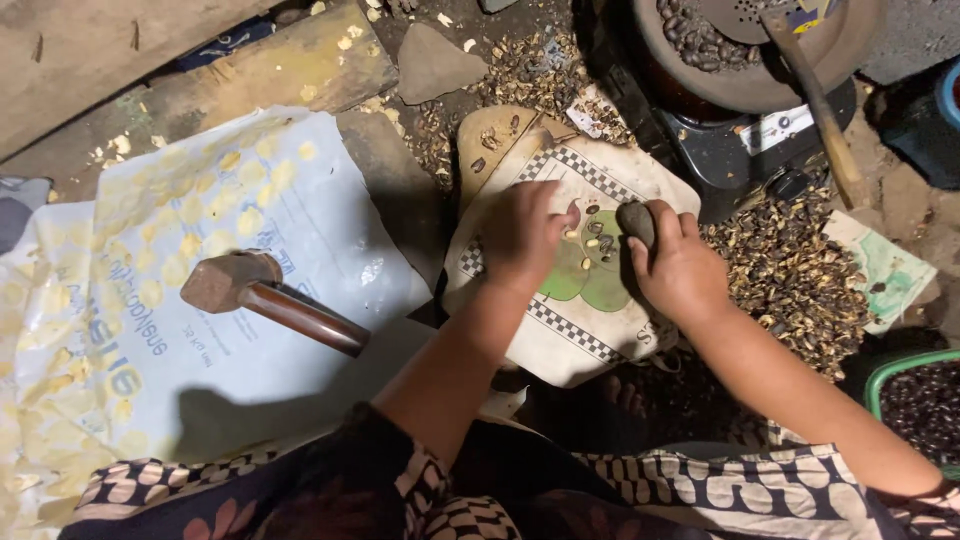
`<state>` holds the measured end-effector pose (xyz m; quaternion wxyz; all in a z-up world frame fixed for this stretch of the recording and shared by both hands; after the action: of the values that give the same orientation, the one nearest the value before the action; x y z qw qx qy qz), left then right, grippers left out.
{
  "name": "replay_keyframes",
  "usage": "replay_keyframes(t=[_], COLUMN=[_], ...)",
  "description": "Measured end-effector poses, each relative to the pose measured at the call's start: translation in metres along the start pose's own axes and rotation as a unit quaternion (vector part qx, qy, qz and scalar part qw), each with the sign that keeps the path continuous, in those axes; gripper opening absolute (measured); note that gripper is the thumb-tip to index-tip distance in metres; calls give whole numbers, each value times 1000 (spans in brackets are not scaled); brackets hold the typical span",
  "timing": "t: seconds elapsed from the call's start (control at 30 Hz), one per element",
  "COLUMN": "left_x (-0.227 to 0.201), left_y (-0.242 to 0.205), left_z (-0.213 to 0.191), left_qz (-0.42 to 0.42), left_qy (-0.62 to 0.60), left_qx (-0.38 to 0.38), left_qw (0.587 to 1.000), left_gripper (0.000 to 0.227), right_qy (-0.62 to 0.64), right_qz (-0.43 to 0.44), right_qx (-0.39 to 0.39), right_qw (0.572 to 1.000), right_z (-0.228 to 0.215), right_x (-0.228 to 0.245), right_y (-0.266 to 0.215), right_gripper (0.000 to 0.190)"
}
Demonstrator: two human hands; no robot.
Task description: Cracking nuts with a mallet, peeling them using a stone, and scooping the kernels into a container.
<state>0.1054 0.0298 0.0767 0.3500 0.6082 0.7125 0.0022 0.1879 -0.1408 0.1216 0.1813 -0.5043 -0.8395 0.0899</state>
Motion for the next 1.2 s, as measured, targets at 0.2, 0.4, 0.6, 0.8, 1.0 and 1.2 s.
replay_keyframes(t=[0.2,0.4,0.6,0.8,1.0,1.2], left_x=[40,29,26,21,28,-11], left_y=[-34,-34,-41,-34,-30,9], left_z=[-3,-12,-13,-20,-2,62], left_qz=[-7,4,42,60,29,21], left_qy=[82,51,24,54,0,-51], left_qx=[-40,-62,-78,-85,-36,58], left_qw=[996,997,996,993,999,997], left_gripper=[20,17,8,6,11,18], right_qy=[-32,-10,54,123,35,-141], right_qz=[-25,-119,-53,14,-15,-147], right_qx=[42,48,83,105,-4,-96], right_qw=[998,992,994,987,999,974], right_z=[-4,-4,17,20,-20,13], right_x=[9,61,27,8,13,4], right_y=[23,16,45,58,4,-27], right_gripper=[56,56,56,56,56,78])
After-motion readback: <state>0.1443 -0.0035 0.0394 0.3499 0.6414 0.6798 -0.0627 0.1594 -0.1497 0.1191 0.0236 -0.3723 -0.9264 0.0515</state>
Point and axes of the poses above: each hand's wrist, its own y-axis towards the middle knuckle, its own z-axis out of the palm, x = y × z, the point moved 10 cm from there along y, towards the middle knuckle, and after that the axes turned 7 degrees about z, right-handed, at the moved point
